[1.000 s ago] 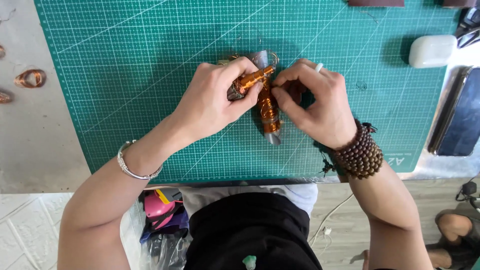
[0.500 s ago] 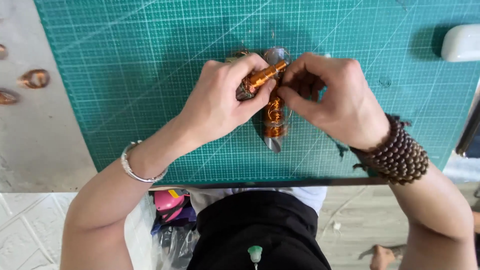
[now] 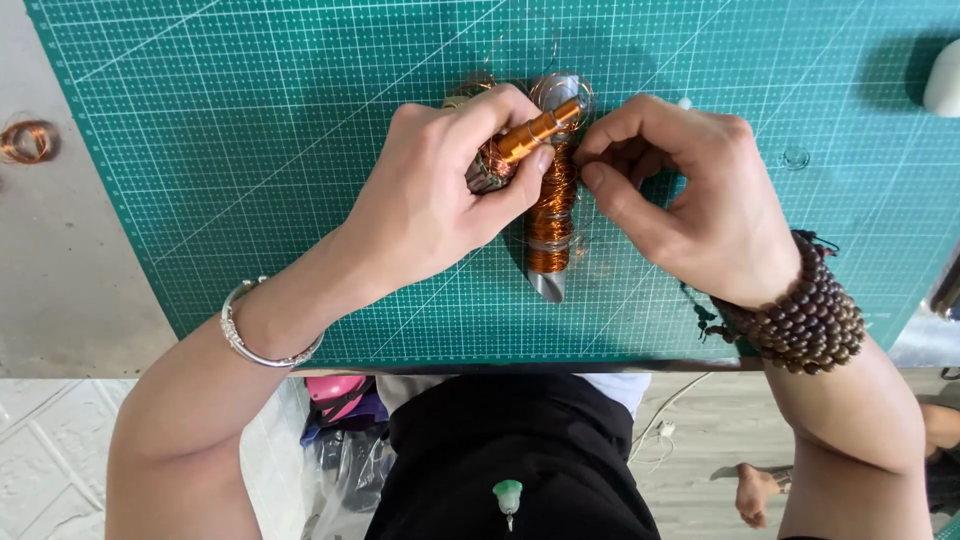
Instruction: Manually winding copper wire around the slots of a small motor armature on a workbench.
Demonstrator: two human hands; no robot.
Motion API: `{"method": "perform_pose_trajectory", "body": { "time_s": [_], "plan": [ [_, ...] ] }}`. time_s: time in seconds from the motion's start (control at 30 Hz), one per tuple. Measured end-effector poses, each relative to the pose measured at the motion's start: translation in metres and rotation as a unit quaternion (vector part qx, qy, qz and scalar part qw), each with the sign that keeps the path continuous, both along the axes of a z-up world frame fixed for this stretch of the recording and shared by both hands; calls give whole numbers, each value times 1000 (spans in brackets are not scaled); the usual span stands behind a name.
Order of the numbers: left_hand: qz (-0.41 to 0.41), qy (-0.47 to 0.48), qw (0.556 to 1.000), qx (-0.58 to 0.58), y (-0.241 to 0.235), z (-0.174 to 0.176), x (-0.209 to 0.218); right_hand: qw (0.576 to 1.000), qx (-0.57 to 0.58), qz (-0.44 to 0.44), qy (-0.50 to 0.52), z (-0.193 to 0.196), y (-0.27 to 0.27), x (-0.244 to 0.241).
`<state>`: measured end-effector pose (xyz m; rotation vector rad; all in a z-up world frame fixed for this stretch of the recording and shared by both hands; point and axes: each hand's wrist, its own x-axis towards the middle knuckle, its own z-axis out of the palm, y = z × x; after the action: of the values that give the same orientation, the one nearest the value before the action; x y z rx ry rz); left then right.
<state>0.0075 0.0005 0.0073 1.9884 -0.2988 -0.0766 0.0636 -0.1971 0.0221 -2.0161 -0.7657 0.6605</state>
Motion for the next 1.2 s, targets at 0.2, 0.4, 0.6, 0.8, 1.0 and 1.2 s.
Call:
{"method": "perform_pose_trajectory", "body": {
  "time_s": [0.2, 0.4, 0.6, 0.8, 1.0, 1.2],
  "plan": [
    [6, -3, 1000, -2, 0, 0, 0, 998, 26, 15, -53, 0, 3, -8],
    [0, 2, 1000, -1, 1, 1, 0, 997, 3, 11, -82, -6, 1, -12],
    [8, -9, 1000, 10, 1, -1, -1, 999, -15, 9, -28, 1, 1, -8],
    [2, -10, 1000, 2, 1, 0, -3, 999, -34, -16, -33, 7, 1, -7],
    [10, -48, 999, -2, -2, 4, -7, 998, 38, -41, -33, 10, 1, -9],
    [16, -62, 998, -25, -7, 4, -6, 993, 53, -101, 40, 15, 3, -11]
  ]
}}
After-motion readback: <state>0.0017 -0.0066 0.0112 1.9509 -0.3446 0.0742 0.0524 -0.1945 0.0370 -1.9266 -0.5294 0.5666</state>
